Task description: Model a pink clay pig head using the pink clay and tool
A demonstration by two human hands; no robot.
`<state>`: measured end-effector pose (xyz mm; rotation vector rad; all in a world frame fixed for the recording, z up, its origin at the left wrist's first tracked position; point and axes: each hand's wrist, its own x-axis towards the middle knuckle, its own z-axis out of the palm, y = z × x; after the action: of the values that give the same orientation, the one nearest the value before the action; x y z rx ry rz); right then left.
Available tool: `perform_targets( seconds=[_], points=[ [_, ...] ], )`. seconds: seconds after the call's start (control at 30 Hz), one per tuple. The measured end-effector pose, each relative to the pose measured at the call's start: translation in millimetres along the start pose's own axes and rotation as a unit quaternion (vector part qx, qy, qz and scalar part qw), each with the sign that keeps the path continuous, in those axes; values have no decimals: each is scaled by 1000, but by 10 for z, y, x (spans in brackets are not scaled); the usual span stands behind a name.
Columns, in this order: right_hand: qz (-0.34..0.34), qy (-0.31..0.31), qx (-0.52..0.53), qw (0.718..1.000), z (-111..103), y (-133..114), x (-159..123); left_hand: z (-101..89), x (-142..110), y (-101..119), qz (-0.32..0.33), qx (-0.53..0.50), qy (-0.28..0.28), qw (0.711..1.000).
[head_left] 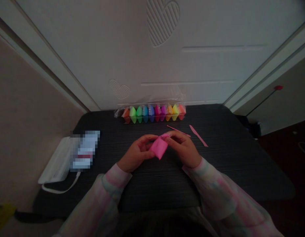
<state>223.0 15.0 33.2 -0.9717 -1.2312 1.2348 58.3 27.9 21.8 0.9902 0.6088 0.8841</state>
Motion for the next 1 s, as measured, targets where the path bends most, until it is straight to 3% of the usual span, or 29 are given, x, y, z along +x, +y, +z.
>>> perform_targets(
  seconds=[0.17, 0.33, 0.5, 0.8, 1.0],
  points=[
    [-3, -17, -36, 999, -12, 14, -12, -29, 4, -37, 5, -1, 11, 1000],
    [-51, -25, -125, 991, -39, 43, -38, -2, 12, -61, 15, -29, 39, 999],
    [-102, -53, -150, 982, -44, 56, -40, 16, 28, -20, 18, -39, 57, 997],
    [-121, -34, -173, 977, -36, 102, -27, 7, 31, -2, 46, 13, 80, 996],
    [-87, 7, -135, 987, -15, 67, -40, 14, 31, -20, 33, 15, 66, 997]
  ],
)
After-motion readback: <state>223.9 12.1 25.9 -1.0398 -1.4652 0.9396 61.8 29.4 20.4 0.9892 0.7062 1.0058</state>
